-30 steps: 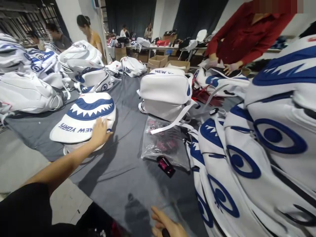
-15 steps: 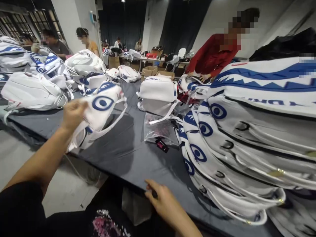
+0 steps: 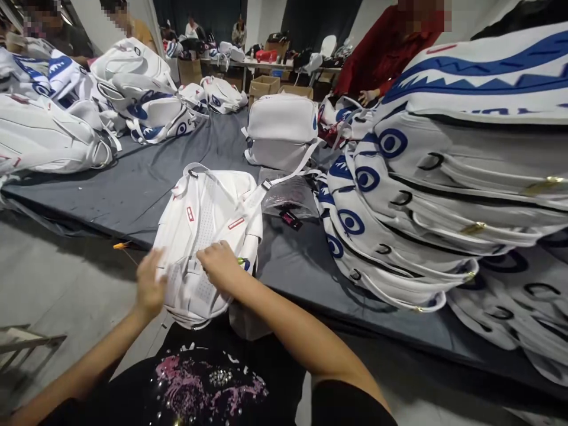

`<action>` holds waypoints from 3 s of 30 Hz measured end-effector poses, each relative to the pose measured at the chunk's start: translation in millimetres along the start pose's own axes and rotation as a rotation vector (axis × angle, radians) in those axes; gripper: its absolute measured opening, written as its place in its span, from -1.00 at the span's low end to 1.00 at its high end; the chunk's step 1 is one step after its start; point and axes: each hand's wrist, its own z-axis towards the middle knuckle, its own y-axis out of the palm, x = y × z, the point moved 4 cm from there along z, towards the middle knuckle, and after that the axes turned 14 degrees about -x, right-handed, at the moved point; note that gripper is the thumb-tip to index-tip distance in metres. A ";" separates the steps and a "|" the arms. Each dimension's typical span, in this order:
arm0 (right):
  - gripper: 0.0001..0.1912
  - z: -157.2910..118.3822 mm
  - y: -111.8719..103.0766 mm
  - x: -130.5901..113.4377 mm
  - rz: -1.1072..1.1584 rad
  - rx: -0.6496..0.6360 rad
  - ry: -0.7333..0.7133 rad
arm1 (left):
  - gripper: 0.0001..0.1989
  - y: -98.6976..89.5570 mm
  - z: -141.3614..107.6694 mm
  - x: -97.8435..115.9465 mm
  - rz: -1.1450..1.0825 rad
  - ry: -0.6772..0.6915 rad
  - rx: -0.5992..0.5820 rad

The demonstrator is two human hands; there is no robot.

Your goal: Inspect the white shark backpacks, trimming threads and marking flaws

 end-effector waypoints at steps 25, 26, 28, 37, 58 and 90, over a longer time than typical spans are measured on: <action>-0.68 -127.0 0.4 140.2 0.388 0.287 0.802 | -0.75 54.3 42.7 179.4 0.020 0.833 -0.161; -0.66 -133.5 4.1 139.9 0.371 0.272 0.819 | -0.75 47.0 65.4 194.7 0.038 0.894 -0.134; -0.60 -137.6 17.9 140.4 0.377 0.245 0.841 | -0.74 48.1 116.8 219.9 0.154 0.987 -0.127; -0.56 -127.4 56.0 147.5 0.468 0.250 0.850 | -0.59 118.5 197.5 247.9 0.617 1.180 -0.652; -0.67 -131.1 55.0 151.5 0.549 0.136 0.854 | -0.46 84.4 261.6 202.0 0.372 1.015 -0.502; -0.73 -123.2 44.7 121.7 0.877 1.160 0.595 | -0.82 113.3 133.3 191.2 0.134 1.010 0.019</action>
